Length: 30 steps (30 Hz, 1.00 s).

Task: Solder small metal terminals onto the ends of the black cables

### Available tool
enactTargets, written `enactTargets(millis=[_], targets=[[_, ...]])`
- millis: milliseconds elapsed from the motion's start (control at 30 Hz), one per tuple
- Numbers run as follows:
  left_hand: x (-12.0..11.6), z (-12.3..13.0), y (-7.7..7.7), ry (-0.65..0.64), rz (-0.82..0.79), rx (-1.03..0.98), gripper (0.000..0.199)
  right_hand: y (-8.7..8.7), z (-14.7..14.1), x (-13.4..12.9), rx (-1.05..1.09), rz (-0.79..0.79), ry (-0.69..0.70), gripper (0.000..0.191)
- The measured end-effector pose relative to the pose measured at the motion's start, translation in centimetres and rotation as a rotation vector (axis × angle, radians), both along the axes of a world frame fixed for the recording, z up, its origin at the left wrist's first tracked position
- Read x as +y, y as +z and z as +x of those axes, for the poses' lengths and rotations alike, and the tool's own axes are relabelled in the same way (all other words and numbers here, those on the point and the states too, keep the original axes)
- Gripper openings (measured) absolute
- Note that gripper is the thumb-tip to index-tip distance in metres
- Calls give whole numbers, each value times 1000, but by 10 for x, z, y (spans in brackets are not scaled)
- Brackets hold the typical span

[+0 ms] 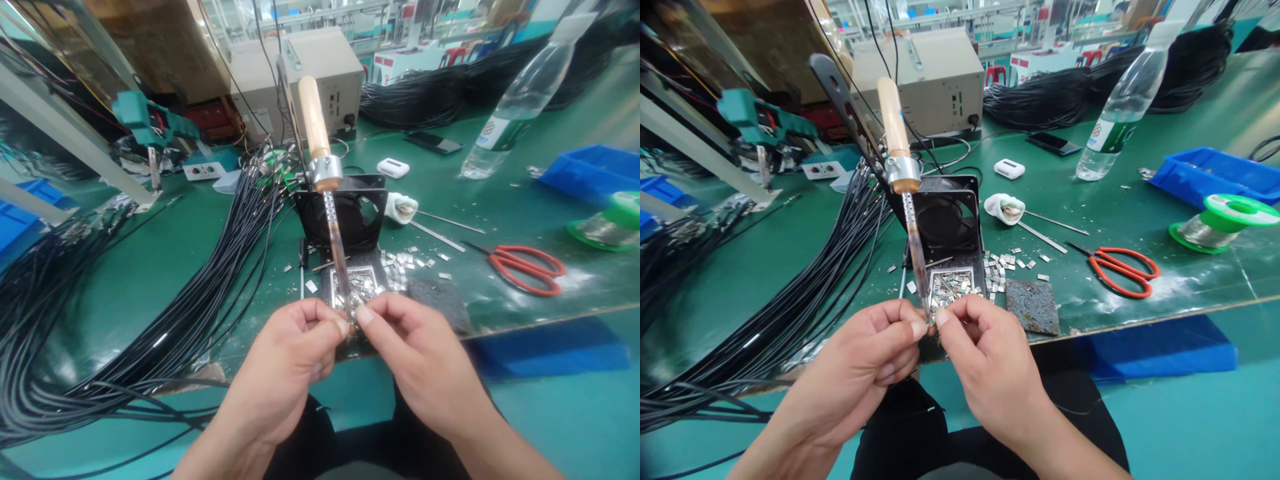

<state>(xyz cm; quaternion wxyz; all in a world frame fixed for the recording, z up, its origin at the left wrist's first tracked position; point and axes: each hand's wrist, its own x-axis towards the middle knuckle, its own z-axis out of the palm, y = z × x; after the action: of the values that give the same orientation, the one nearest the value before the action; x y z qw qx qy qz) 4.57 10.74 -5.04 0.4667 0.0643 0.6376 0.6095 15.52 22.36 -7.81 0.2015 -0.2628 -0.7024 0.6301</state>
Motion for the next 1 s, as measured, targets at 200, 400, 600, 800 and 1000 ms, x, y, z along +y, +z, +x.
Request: enactTargets(millis=[200, 400, 600, 800, 1000], targets=[[1, -1, 0, -1, -3, -2, 24, 0, -1, 1, 17, -5, 7, 37], [2, -2, 0, -1, 0, 7, 22, 1, -1, 2, 28, 2, 0, 36], [1, -1, 0, -6, -2, 11, 24, 0, 0, 1, 19, -7, 10, 36], [2, 0, 3, -10, -18, 29, 30, 0, -1, 2, 17, -21, 20, 34], [3, -1, 4, 5, -57, 39, 31, 0, -1, 3, 13, -70, 39, 32]])
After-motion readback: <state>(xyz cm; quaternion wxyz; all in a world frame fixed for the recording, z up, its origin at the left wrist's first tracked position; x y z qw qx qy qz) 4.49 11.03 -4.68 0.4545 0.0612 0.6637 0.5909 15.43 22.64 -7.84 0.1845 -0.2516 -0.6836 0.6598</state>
